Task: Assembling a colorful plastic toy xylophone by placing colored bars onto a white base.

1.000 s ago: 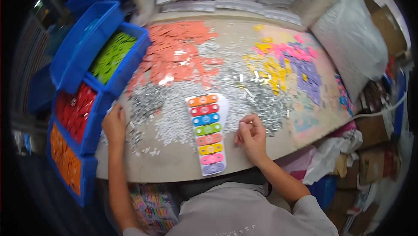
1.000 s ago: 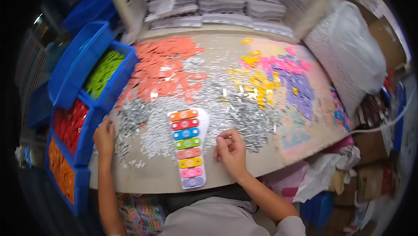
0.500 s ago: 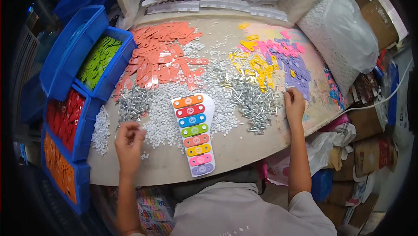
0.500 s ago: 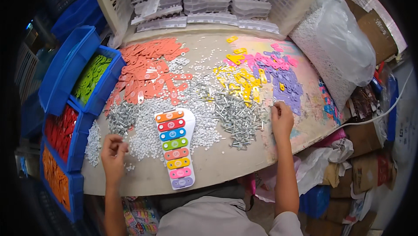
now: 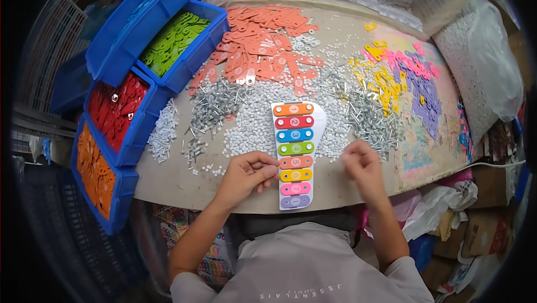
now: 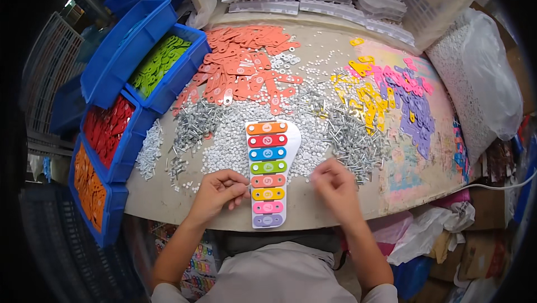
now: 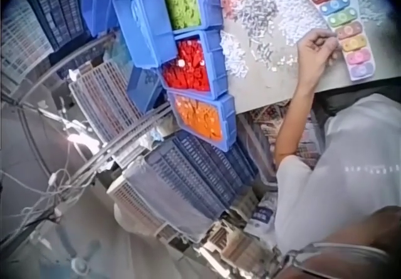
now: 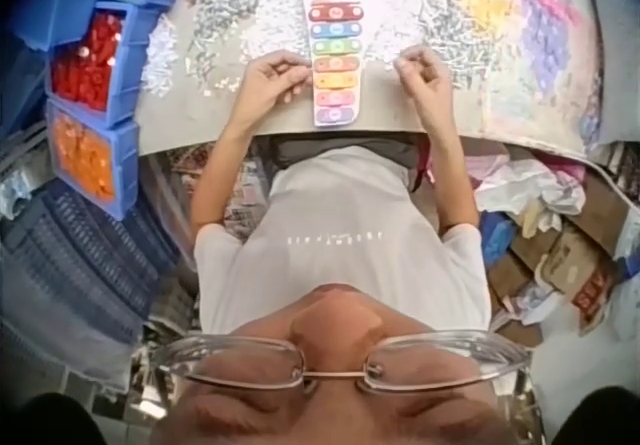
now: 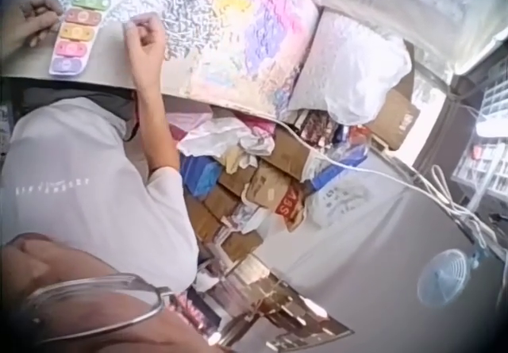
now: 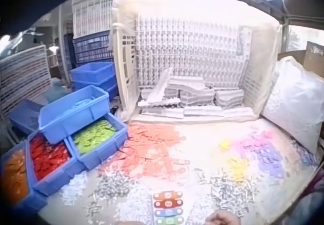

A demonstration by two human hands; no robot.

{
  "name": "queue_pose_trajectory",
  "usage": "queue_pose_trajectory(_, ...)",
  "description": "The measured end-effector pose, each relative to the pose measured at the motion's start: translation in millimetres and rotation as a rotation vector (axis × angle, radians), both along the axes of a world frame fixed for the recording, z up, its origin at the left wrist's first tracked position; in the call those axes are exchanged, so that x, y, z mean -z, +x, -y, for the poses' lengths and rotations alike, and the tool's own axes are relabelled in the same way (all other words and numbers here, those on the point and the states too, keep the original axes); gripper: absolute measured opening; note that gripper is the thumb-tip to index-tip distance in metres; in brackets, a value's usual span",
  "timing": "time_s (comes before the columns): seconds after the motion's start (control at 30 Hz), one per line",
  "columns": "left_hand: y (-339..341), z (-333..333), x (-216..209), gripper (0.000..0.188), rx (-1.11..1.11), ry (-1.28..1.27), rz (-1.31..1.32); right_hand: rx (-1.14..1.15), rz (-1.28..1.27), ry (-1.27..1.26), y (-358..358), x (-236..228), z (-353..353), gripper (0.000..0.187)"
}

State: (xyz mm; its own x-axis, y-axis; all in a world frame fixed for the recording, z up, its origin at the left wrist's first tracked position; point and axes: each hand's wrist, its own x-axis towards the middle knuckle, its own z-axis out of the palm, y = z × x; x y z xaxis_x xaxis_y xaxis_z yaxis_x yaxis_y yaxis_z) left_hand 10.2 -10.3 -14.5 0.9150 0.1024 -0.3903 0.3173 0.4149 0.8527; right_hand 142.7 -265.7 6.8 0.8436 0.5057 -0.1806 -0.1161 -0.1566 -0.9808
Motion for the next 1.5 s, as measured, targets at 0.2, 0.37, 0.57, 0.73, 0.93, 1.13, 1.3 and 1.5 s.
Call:
queue_pose_trajectory(0.2, 9.0, 7.4, 4.6, 0.012, 0.035, 0.013, -0.013, -0.154, -0.372, 0.096, -21.5, 10.1, -27.7, 0.009)
queue_pose_trajectory(0.37, 12.8, 7.6, 1.5, 0.011, 0.05, 0.042, -0.021, -0.155, -0.37, 0.093, -21.5, 15.6, -27.5, 0.012)
queue_pose_trajectory(0.57, 16.0, 8.8, -1.3, 0.015, 0.061, 0.06, -0.03, -0.125, -0.397, 0.05, -18.9, 17.3, -30.0, 0.016)
queue_pose_trajectory(0.73, 23.8, 11.2, 13.0, 0.045, 0.077, 0.394, -0.003, -0.153, -0.466, -0.033, -11.7, 12.3, -35.2, 0.019)
queue_pose_trajectory(0.93, 41.5, 0.6, -1.4, 0.062, 0.226, 0.08, -0.058, -0.208, -0.529, -0.098, -7.1, 11.4, -37.1, 0.026)
queue_pose_trajectory(1.13, 45.3, -2.0, 4.0, 0.061, 0.248, 0.022, -0.036, -0.284, -0.53, -0.182, -1.7, 11.1, -39.8, 0.03)
queue_pose_trajectory(1.3, 46.8, 0.9, 2.9, 0.066, 0.25, 0.056, 0.029, -0.339, -0.525, -0.232, 5.8, 8.1, -42.0, 0.033)
queue_pose_trajectory(1.5, 42.4, 6.2, 7.1, 0.054, 0.222, 0.225, 0.064, -0.29, -0.47, -0.233, -2.6, 11.4, -43.7, 0.03)
